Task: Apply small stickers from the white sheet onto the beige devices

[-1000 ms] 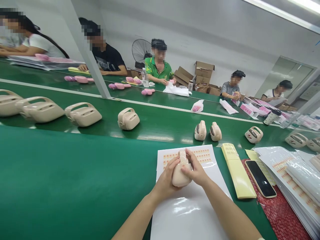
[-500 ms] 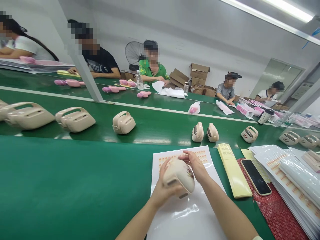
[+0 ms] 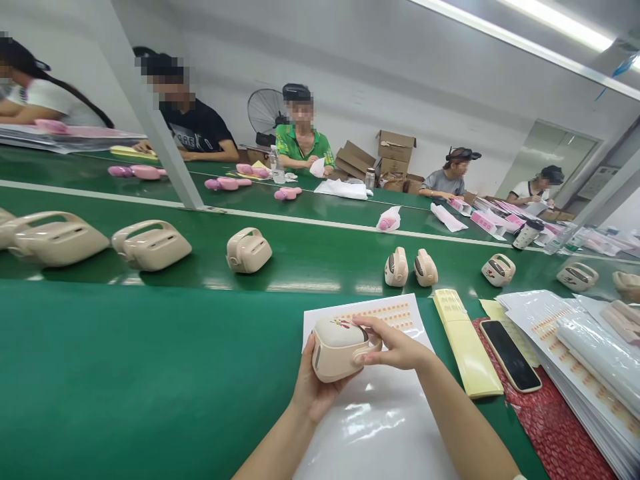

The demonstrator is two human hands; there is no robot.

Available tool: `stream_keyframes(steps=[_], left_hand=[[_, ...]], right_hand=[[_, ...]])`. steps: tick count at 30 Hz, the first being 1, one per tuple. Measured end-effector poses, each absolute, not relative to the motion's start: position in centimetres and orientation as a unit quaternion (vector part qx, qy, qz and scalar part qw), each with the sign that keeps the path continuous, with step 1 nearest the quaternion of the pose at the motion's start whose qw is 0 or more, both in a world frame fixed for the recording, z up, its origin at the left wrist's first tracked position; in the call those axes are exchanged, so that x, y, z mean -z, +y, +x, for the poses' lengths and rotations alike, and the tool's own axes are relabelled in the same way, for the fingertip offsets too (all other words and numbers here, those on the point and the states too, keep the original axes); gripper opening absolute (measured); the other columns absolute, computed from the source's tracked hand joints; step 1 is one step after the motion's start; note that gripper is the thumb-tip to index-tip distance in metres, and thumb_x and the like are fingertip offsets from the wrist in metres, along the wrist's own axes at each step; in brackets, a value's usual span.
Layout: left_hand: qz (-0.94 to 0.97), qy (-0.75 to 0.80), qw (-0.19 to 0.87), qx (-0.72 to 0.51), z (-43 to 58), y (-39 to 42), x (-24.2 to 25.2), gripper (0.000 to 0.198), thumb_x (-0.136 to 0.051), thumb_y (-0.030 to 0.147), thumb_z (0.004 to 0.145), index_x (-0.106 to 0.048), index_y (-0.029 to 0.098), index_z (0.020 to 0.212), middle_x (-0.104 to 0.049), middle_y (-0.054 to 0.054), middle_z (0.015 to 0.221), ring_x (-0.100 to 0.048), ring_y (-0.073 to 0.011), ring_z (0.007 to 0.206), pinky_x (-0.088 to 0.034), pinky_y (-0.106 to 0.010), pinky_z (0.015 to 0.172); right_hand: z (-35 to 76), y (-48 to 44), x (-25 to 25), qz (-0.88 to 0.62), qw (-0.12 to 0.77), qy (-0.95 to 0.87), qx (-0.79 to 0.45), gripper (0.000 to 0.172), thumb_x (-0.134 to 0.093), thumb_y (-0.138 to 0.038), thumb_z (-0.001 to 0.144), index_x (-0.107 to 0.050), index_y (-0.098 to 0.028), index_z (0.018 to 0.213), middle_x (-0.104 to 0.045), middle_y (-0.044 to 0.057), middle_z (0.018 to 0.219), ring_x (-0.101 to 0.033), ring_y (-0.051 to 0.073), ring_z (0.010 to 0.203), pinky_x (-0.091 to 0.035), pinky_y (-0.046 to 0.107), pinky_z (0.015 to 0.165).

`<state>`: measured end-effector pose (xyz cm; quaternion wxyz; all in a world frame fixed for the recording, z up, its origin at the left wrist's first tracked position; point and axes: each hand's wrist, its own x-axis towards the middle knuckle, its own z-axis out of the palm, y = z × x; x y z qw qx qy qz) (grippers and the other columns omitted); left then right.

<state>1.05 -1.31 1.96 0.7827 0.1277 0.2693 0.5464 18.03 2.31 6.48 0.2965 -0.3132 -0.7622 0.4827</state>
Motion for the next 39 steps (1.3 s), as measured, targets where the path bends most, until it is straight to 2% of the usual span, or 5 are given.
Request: stream_keyframes(steps=[5,10,18,35,39], left_hand=[[0.174,0.270,0.745,-0.584,0.3,-0.6,-0.5,0.061,-0.034,0.071,0.074,-0.054,0.031,0.115,-0.064,-0.001,0.115,-0.055,-0.0266,0.110,-0.051,-0.037,0.079],[0.319,0.286,0.672,-0.604,0.1,0.3,0.7,0.064,-0.030,0.072,0.075,-0.049,0.030,0.119,-0.061,-0.004,0.119,-0.054,-0.0286,0.110,-0.049,-0.040,0.079],[0.567,0.417,0.585,-0.403,3.9,-1.1,1.4,0.034,-0.060,0.045,0.066,-0.063,0.020,0.088,-0.066,-0.006,0.081,-0.061,-0.0215,0.074,-0.047,-0.036,0.071],[0.748,0.391,0.464,-0.271,3.6,-2.0,2.0,0.018,-0.047,0.028,0.075,-0.063,0.023,0.081,-0.066,-0.004,0.083,-0.057,-0.0223,0.079,-0.045,-0.030,0.068],[0.744,0.391,0.461,-0.286,3.4,-2.1,1.7,0.017,-0.047,0.026,0.074,-0.063,0.023,0.082,-0.065,-0.005,0.084,-0.059,-0.0215,0.078,-0.045,-0.031,0.070]], right_hand=[[18.3,3.0,-5.7,-0.477,0.329,-0.602,-0.550,0.041,-0.058,-0.054,0.070,-0.056,-0.020,0.092,-0.060,0.006,0.097,-0.060,0.015,0.078,-0.045,0.024,0.056],[16.5,2.8,-6.2,-0.463,0.327,-0.466,-0.680,0.029,-0.059,-0.045,0.062,-0.047,-0.019,0.064,-0.041,-0.008,0.045,-0.025,0.003,0.033,-0.013,0.018,0.035],[14.0,9.3,-9.8,-0.543,0.502,-0.517,-0.431,0.016,-0.057,-0.027,0.056,-0.043,-0.019,0.060,-0.042,-0.008,0.053,-0.038,0.007,0.048,-0.030,0.020,0.047],[4.3,19.6,-7.1,-0.641,0.375,-0.568,-0.356,0.007,-0.062,-0.016,0.070,-0.056,-0.016,0.068,-0.057,-0.001,0.057,-0.057,0.015,0.048,-0.045,0.027,0.051],[6.7,18.4,-7.9,-0.636,0.385,-0.602,-0.289,0.024,-0.065,-0.021,0.070,-0.060,-0.013,0.092,-0.062,0.012,0.097,-0.062,0.023,0.084,-0.048,0.033,0.073]])
